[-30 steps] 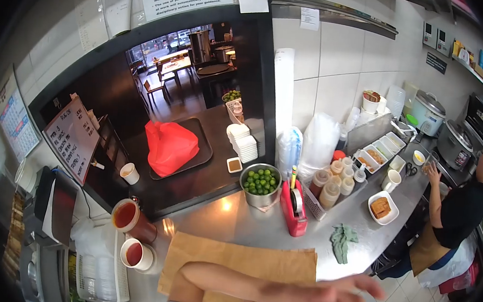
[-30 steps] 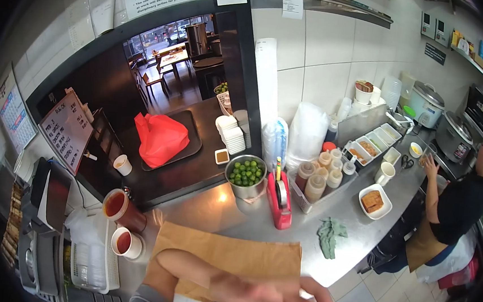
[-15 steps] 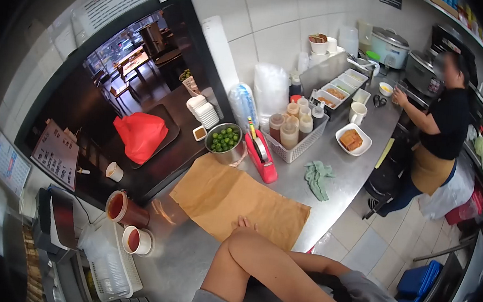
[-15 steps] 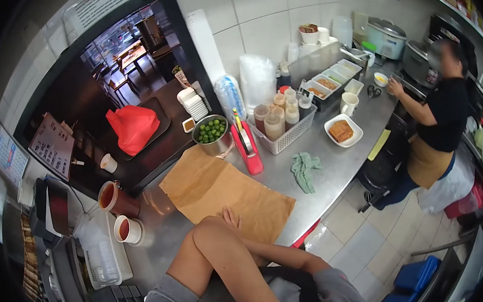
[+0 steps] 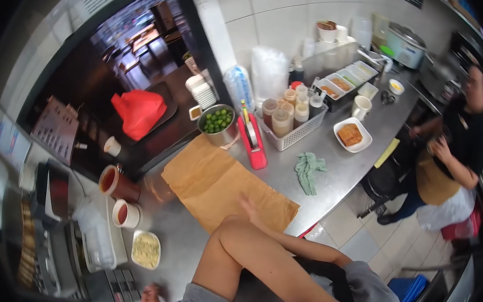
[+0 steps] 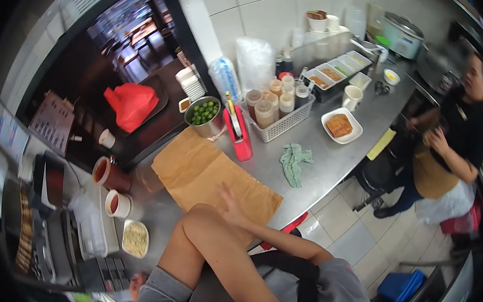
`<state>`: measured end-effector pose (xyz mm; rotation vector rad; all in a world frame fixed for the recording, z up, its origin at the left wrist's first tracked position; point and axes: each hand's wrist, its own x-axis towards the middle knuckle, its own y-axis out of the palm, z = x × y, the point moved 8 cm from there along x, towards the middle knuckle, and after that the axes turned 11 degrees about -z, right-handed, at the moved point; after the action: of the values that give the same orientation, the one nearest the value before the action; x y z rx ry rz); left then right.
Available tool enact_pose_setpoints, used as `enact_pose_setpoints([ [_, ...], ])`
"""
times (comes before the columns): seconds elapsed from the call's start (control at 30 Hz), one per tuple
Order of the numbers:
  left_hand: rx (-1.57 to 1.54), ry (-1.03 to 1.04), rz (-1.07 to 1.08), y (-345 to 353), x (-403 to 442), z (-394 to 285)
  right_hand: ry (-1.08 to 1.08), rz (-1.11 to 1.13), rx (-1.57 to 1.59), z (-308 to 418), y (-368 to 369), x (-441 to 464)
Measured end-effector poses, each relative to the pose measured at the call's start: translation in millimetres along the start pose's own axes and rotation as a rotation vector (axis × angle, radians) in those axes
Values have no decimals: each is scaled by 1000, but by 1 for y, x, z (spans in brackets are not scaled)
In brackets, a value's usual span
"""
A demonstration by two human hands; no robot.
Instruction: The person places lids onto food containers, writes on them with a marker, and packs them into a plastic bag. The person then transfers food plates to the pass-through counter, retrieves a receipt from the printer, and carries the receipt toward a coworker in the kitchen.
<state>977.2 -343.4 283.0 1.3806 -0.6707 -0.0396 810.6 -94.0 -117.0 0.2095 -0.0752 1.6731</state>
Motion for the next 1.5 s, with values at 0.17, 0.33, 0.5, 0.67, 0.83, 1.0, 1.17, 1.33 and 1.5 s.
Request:
enact_pose_setpoints([
  [0.17, 667, 297, -100, -36, -1, -89, -268, -144, -408, 43, -116, 36],
  [0.33, 1048, 917, -973, -111, -126, -186, -465, -232, -688, 5, -194, 62],
  [0.5, 147, 1967, -1307, -212, -398, -132, -430, -297, -633, 19, -244, 76],
  [0.67, -816, 3064, -1775, -305, -656, 156, -333, -491, -603, 14, -292, 71],
  [0.83, -753, 3297, -1634, -266, -757, 321, -269, -526, -577, 15, -280, 62],
  [1.0, -544, 3097, -1997, -188, -768, 327, -129, -472, -387, -2, -253, 65],
  [1.17, -50, 3048, -2211, -190, -740, 298, -95, 260, -109, -9, -60, 59],
  [1.33, 104, 3004, -2201, -217, -696, 264, 258, 764, 48, -20, 165, 20],
  [1.5, -94, 2887, -2156, -233, -634, 234, 235, 817, -160, -76, 270, 32],
])
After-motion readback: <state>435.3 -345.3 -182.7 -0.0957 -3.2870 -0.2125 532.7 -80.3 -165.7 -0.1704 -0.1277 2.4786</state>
